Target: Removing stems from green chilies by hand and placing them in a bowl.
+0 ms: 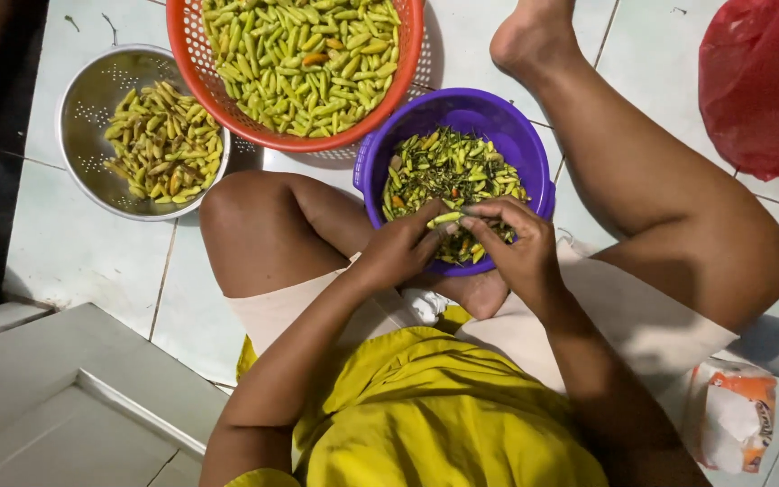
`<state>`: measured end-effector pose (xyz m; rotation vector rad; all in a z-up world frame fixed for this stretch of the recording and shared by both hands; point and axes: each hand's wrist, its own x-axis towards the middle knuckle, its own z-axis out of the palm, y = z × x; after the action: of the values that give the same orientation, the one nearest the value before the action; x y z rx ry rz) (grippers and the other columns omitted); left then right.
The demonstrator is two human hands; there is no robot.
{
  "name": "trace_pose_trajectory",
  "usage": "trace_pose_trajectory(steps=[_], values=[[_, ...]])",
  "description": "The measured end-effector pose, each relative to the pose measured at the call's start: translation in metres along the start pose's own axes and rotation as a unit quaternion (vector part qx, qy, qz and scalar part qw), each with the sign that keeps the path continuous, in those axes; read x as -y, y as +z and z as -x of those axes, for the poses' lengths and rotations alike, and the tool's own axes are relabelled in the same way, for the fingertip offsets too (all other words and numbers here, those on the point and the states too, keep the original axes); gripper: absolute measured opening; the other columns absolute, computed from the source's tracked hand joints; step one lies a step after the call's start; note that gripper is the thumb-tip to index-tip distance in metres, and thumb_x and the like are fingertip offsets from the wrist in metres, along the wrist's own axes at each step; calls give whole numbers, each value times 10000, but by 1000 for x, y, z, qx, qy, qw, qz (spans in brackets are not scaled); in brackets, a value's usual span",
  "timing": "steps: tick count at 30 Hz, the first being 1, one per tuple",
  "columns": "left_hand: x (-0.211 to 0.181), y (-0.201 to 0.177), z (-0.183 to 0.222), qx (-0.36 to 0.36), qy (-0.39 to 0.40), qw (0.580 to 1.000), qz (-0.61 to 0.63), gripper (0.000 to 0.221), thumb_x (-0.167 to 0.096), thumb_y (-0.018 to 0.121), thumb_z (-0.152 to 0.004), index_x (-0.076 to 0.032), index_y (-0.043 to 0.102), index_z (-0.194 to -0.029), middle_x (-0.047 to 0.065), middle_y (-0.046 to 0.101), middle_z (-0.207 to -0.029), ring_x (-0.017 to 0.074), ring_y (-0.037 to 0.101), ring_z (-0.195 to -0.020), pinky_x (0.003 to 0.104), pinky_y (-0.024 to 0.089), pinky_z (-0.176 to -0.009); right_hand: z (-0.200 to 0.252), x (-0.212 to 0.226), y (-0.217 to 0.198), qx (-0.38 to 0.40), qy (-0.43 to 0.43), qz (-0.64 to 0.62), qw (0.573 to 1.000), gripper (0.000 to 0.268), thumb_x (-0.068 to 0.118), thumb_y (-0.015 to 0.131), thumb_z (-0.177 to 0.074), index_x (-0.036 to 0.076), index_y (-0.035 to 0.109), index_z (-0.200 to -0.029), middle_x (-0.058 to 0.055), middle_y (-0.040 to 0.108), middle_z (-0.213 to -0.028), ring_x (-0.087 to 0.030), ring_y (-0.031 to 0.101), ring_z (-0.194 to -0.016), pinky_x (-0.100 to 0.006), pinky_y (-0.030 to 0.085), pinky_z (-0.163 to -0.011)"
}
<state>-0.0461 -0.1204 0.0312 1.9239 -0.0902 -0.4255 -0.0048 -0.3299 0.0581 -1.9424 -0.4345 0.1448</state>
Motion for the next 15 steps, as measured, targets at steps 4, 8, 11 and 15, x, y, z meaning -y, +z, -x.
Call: trace_pose_trajectory(steps=[4,8,11,15], values=[[-17,0,9,29,-9,999,-41,410,-312,461,-1090,-65,462,-1418,270,702,-774,467,698,-729,573,540,-721,8,-4,-1,8,26,-8,1000,135,34,788,-939,29,783,-1074,-100,763,-979,-200,730,-980,-371,568,-854],[-14,10,8,55,-11,998,-35,466,-284,396,-1112,-16,398,-1493,260,695,-779,418,691,-705,541,532,-687,15,-4,1,-4,-7,8,1000,110,22,786,-931,32,789,-1041,-102,755,-929,-250,748,-917,-368,565,-846],[-9,19,11,51,-16,996,-65,516,-225,410,-1090,28,319,-1530,327,702,-945,506,693,-825,619,525,-732,21,-2,4,-5,-33,55,998,125,21,778,-935,37,784,-1059,-108,753,-949,-295,750,-912,-387,567,-828],[12,30,9,61,3,987,-146,544,-294,381,-1069,-32,273,-1533,312,703,-946,562,657,-897,680,491,-780,26,-5,7,-13,28,-17,999,127,11,793,-915,-8,768,-1038,-134,744,-918,-232,728,-909,-383,572,-833]])
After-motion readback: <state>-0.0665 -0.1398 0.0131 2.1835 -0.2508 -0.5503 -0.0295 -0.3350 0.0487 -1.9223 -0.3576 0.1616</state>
